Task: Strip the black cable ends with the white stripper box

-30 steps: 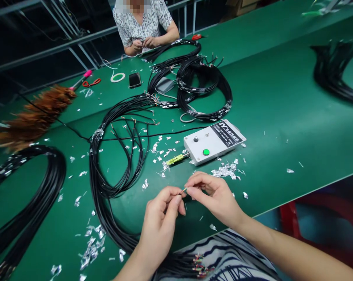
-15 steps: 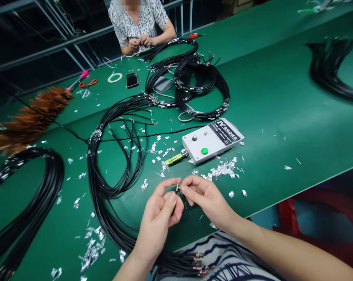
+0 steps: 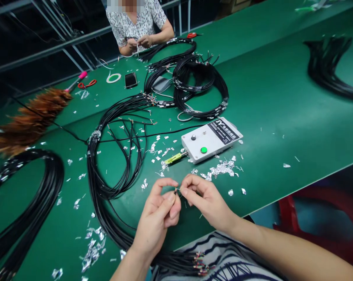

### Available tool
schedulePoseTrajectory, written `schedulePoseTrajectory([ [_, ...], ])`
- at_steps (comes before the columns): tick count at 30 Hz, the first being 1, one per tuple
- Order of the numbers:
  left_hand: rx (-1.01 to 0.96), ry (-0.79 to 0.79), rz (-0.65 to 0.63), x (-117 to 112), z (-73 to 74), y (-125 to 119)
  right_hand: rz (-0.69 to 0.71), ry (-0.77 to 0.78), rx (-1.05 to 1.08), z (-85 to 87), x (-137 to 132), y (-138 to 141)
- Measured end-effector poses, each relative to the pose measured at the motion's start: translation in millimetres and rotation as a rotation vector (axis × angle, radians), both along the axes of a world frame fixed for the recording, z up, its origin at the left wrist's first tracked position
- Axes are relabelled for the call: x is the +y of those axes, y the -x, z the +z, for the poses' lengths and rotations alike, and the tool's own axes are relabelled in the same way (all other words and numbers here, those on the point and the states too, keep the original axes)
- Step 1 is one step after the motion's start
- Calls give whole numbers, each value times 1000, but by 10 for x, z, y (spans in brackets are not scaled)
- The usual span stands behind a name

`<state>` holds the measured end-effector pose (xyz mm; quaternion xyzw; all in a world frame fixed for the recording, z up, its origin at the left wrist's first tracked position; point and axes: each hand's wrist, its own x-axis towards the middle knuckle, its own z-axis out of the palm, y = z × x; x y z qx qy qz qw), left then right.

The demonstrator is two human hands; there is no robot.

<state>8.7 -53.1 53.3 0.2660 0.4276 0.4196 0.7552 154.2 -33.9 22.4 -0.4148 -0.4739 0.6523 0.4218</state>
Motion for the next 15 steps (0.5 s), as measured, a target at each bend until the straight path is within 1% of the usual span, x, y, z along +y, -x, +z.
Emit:
schedulePoseTrajectory([
  [2,32,15,35,-6,-4,-8,-17,-47,-32,1,-1,-2],
  [4,91,20,102,-11,-2,-33,-28,-109,-62,3,-6,0],
  [9,252,-5,359,4,2,-107,-65,-296,-145,-1,-18,-7],
  [12,295,5,399,20,0,-114,-71,-351,-203,3,-7,-35],
  [15,314,4,389,19,0,-108,-61,-330,-220,25,19,-53],
])
